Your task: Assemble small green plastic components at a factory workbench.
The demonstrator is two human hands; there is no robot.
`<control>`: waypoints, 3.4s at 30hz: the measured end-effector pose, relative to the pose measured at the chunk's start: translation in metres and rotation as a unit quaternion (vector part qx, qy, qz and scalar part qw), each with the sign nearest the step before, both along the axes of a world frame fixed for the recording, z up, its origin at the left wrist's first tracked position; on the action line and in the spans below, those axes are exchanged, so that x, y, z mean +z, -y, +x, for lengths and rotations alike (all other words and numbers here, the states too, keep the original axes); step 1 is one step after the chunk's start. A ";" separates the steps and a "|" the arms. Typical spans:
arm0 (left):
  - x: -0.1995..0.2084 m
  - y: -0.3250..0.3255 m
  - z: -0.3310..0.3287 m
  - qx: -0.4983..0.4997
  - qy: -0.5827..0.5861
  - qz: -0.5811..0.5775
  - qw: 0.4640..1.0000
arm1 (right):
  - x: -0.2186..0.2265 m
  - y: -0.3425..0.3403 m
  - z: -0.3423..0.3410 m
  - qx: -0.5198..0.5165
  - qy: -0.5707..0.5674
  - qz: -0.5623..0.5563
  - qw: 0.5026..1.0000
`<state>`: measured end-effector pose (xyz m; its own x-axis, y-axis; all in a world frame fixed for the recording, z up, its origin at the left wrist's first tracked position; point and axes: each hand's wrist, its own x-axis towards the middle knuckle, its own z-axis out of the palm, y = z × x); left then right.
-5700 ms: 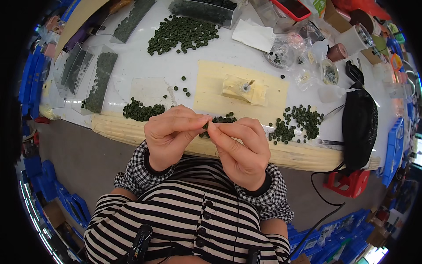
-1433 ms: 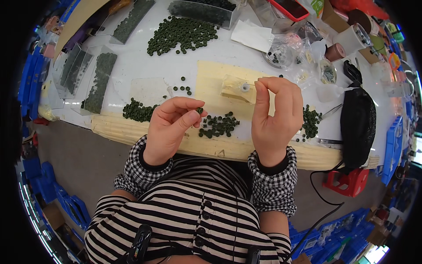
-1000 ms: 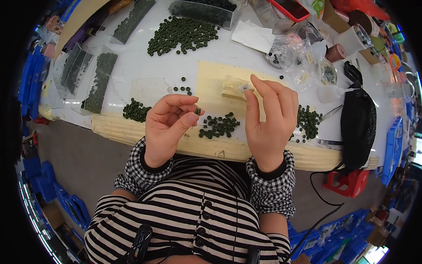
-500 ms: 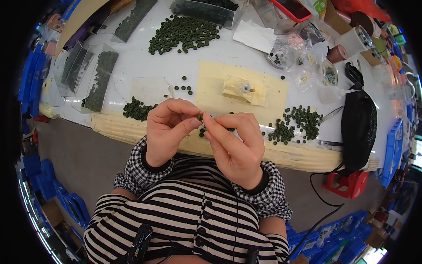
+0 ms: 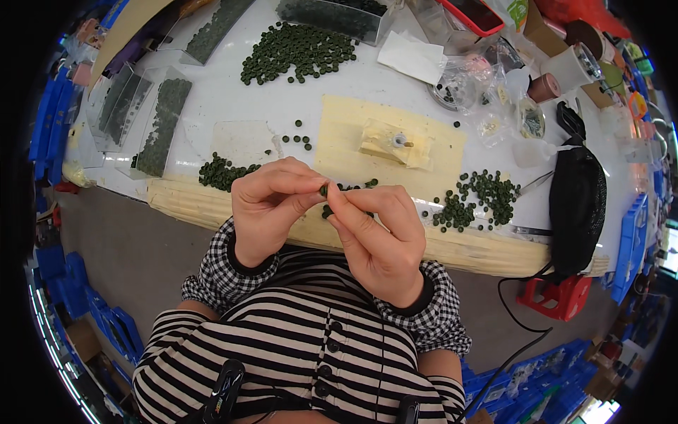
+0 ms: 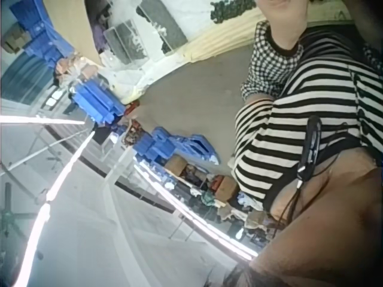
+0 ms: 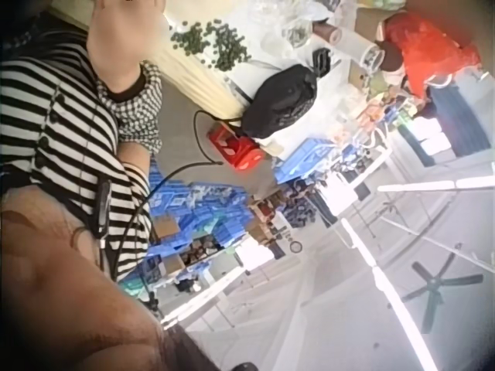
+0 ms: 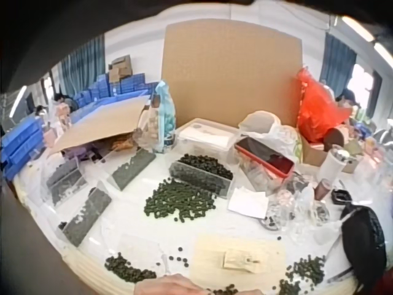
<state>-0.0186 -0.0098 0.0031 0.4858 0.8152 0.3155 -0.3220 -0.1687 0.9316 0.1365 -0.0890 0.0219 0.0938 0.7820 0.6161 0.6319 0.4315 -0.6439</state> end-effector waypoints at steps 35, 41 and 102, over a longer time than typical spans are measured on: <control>0.003 0.000 -0.001 -0.042 0.017 -0.046 0.998 | -0.001 0.001 0.003 0.002 0.003 0.007 1.000; 0.004 0.001 -0.002 -0.041 0.014 -0.050 0.998 | -0.002 0.001 0.002 0.005 0.004 0.010 1.000; -0.001 -0.008 -0.003 0.039 -0.348 0.266 0.898 | -0.006 0.001 0.039 -0.174 0.000 -0.037 0.984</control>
<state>-0.0219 -0.0014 0.0018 0.6636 0.6793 0.3132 0.3393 -0.6465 0.6834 0.1751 -0.0899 0.0158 0.3637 0.7453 0.5588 0.7328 0.1414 -0.6656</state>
